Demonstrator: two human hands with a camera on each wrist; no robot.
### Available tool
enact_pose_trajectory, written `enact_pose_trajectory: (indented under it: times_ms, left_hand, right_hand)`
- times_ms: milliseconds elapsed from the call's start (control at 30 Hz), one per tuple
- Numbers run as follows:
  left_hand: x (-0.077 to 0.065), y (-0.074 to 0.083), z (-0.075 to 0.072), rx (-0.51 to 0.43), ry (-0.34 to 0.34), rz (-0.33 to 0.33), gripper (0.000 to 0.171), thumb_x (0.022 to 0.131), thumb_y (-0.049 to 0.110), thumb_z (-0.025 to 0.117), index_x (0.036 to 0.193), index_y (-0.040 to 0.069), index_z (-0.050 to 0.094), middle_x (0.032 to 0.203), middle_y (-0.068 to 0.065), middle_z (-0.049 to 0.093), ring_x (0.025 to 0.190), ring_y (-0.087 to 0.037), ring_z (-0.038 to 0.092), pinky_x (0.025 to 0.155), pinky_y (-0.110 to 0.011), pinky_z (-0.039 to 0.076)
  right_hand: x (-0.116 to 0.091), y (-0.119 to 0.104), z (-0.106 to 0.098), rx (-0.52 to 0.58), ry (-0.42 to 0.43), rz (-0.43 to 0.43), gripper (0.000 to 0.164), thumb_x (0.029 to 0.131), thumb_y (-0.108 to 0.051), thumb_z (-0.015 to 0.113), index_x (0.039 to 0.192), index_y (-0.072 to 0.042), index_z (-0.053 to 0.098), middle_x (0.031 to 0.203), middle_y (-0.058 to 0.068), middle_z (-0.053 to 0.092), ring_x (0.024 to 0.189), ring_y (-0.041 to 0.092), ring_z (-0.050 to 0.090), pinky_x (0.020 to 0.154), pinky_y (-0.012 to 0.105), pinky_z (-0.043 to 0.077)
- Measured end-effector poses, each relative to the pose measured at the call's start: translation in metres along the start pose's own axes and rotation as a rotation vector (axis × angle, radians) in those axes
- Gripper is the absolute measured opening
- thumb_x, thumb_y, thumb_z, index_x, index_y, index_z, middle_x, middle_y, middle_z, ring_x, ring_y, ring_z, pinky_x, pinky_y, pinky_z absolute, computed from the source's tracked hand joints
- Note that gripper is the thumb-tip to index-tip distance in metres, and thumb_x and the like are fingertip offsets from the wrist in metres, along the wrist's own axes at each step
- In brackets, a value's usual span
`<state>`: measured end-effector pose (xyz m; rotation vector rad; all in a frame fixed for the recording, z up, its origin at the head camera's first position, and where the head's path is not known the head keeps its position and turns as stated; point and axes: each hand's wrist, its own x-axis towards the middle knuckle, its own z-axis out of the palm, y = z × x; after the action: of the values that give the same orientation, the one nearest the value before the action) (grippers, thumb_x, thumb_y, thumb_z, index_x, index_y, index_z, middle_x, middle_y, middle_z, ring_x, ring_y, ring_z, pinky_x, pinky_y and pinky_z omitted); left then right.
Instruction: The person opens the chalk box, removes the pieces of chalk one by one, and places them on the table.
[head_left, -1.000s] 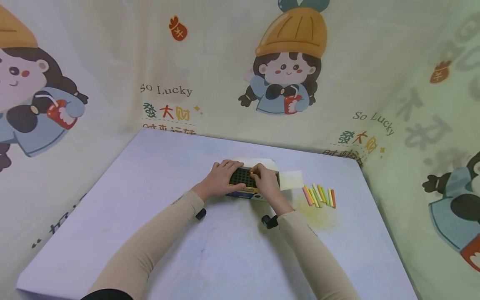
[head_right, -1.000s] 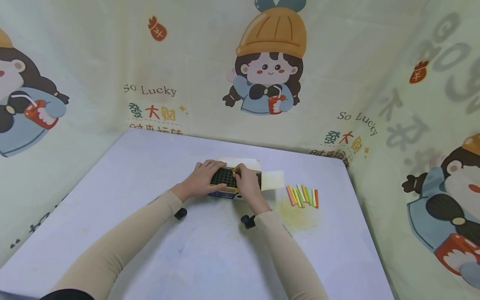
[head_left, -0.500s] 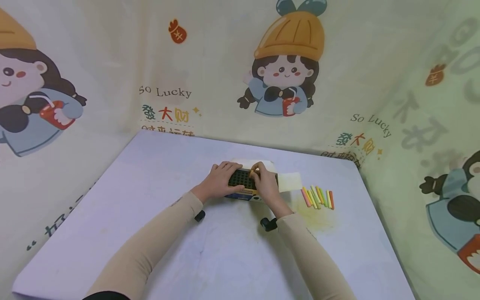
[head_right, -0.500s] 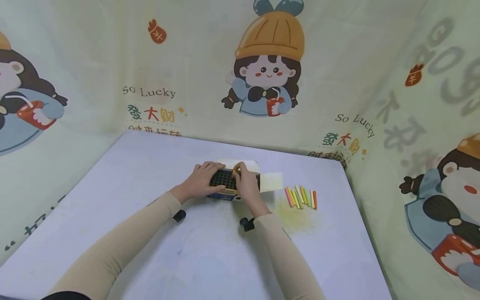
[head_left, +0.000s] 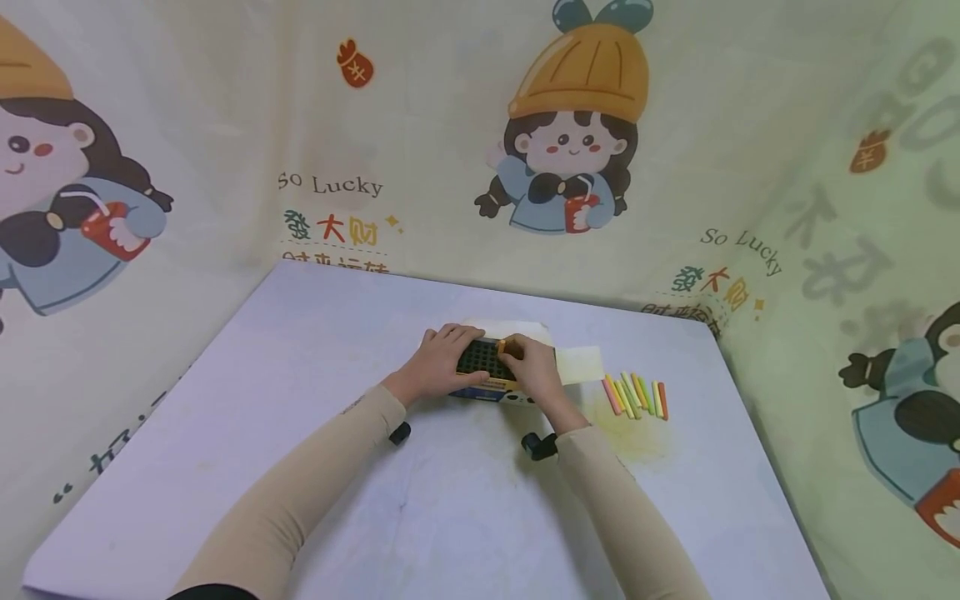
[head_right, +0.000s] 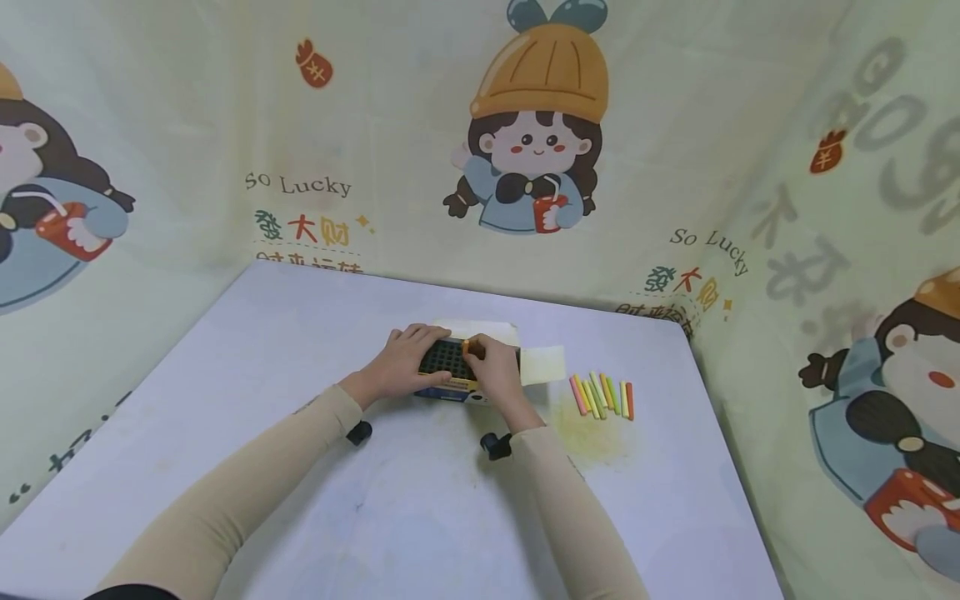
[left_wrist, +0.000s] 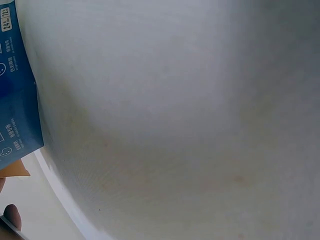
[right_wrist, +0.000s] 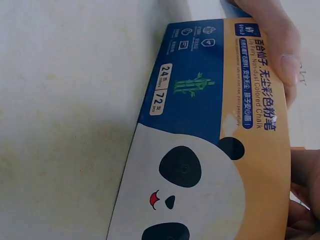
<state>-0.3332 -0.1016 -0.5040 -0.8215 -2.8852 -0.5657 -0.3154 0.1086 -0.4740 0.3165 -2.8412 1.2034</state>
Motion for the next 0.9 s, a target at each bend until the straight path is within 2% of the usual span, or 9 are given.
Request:
enact_pose_trajectory:
  times_ms: [233,367,800,900]
  left_hand:
    - [0.001,-0.0011,0.0022,0.013,0.022,0.004,0.084,0.094,0.073,0.056,0.159,0.022,0.039,0.156,-0.004,0.048,0.142,-0.027,0.041,0.101,-0.053,0.037]
    - [0.0007,-0.0012,0.0023,0.007,0.03,0.005,0.083,0.094,0.072,0.057,0.158,0.022,0.04,0.155,-0.004,0.049,0.141,-0.028,0.042,0.101,-0.054,0.037]
    - [0.0,-0.0016,0.0033,0.012,0.018,-0.004,0.083,0.094,0.072,0.056,0.159,0.023,0.039,0.157,-0.004,0.047,0.143,-0.027,0.041,0.103,-0.055,0.036]
    - [0.0004,-0.0019,0.0035,0.018,0.012,-0.007,0.084,0.094,0.074,0.055,0.159,0.023,0.038,0.158,-0.003,0.046,0.143,-0.027,0.04,0.103,-0.055,0.036]
  right_hand:
    - [0.0019,-0.0001,0.0002,-0.055,-0.016,-0.035,0.013,0.102,-0.013,0.067,0.114,-0.009,0.071,0.115,0.012,0.076,0.107,0.028,0.071,0.089,0.044,0.058]
    - [0.0012,0.0021,0.0023,-0.049,-0.005,-0.055,0.013,0.103,-0.013,0.065,0.115,-0.009,0.068,0.118,0.014,0.076,0.109,0.029,0.072,0.088,0.044,0.058]
    - [-0.0012,0.0031,0.0024,-0.004,0.013,-0.023,0.008,0.106,-0.02,0.06,0.112,-0.015,0.062,0.121,0.015,0.075,0.104,0.03,0.072,0.08,0.041,0.056]
    - [-0.0019,0.0019,0.0016,0.02,0.014,-0.01,0.009,0.108,-0.022,0.057,0.112,-0.015,0.059,0.118,0.014,0.076,0.093,0.029,0.071,0.074,0.038,0.053]
